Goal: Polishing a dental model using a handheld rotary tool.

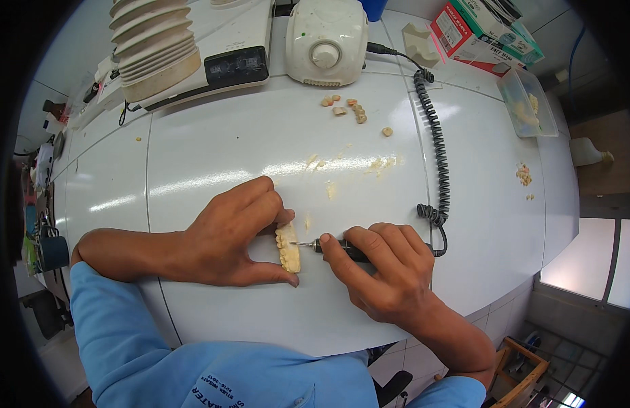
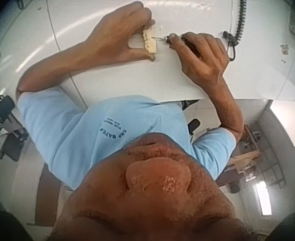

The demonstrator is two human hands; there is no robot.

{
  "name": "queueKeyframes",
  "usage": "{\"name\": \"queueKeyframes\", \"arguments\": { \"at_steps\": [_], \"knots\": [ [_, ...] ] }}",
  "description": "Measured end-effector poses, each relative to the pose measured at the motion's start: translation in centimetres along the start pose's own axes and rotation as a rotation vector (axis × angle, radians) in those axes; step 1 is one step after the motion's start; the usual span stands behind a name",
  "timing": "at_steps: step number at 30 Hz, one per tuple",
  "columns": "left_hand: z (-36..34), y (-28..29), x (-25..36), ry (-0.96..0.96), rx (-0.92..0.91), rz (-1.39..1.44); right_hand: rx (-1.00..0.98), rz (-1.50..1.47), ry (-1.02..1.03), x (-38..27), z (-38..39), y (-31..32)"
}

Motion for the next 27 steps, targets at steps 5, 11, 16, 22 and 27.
{"name": "queueKeyframes", "arguments": {
  "at_steps": [5, 11, 16, 22, 27],
  "knots": [
    [-0.02, 0.08, 0.04, -0.004, -0.004, -0.002, -0.005, 0.009, -0.003, 0.07, -0.11, 0.2],
    [-0.01, 0.09, -0.14, 0.001, -0.011, 0.034, -0.003, 0.019, 0.011, 0.11, 0.08, 0.14],
    [-0.09, 0.15, -0.1, -0.032, -0.006, 0.029, -0.001, 0.014, 0.01, 0.14, 0.07, 0.14],
    [-0.12, 0.2, -0.16, -0.035, -0.01, 0.049, 0.0, 0.009, 0.002, 0.17, 0.07, 0.14],
    [-0.06, 0.08, -0.15, -0.009, -0.004, 0.061, -0.007, 0.001, -0.002, 0.05, 0.1, 0.12]
  ]
}}
Point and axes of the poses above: each hand's wrist, its own z-axis away from the middle knuckle, its own y-axis out of the back of the hand, x = y × z, the point moved 3 cm from there along -z, towards the middle knuckle, and after that the axes turned 2 degrees about -x, right-handed, at the moved point
